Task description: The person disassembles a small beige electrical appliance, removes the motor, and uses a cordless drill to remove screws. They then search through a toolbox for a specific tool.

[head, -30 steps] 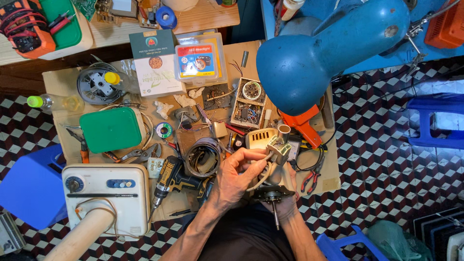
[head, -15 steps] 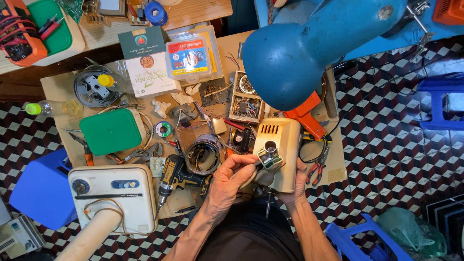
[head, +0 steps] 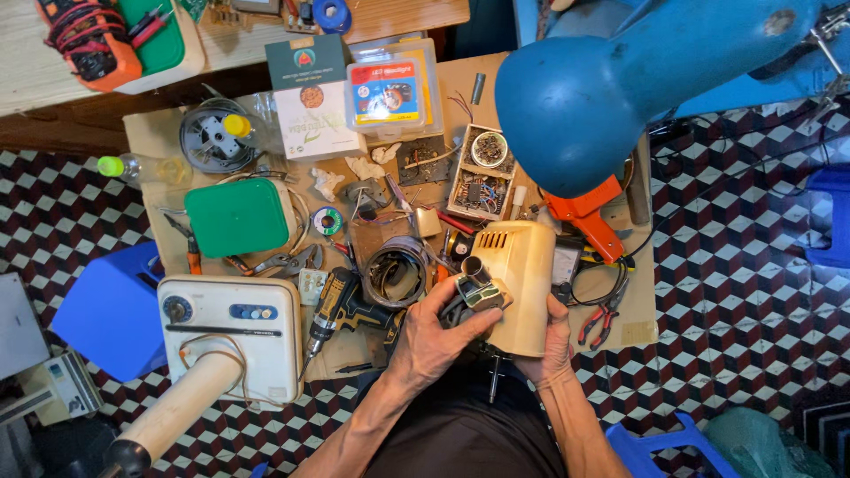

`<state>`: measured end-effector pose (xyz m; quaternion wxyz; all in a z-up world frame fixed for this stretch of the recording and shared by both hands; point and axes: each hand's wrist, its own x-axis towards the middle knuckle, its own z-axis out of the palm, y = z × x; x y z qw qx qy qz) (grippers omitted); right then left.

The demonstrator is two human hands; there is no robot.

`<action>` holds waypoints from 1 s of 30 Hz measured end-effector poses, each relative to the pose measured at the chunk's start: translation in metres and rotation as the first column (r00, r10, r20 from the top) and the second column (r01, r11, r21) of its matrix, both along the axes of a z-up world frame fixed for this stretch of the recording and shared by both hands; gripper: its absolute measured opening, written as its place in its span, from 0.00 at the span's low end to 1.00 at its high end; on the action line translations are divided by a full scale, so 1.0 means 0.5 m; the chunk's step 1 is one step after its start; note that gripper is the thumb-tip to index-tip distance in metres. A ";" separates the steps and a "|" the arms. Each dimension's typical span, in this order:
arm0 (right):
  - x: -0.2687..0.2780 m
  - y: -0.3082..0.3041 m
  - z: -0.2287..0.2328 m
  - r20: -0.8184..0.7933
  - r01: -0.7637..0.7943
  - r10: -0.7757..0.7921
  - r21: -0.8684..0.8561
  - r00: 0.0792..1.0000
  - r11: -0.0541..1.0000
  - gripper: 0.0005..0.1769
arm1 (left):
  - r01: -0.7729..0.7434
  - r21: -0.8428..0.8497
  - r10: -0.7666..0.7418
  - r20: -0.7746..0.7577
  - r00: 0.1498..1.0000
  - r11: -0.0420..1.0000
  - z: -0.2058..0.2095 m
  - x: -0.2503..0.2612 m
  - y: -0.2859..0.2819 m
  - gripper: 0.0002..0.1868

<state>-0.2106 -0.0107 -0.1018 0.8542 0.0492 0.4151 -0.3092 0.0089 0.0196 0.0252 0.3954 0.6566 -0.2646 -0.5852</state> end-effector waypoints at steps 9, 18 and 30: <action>-0.009 0.027 0.003 -0.158 -0.008 -0.003 -0.074 0.987 0.997 0.34 | -0.250 -0.114 0.207 -0.295 0.933 0.962 -0.068 0.014 0.062 0.25; 0.027 0.046 0.027 -0.099 0.068 -0.080 -0.120 0.992 0.990 0.34 | -0.230 -0.113 0.155 -0.456 0.876 0.967 -0.038 -0.004 0.064 0.27; 0.055 0.044 0.051 -0.129 -0.009 -0.008 -0.135 0.992 0.991 0.39 | -0.149 -0.222 0.072 -0.320 0.945 0.964 -0.027 -0.030 0.046 0.28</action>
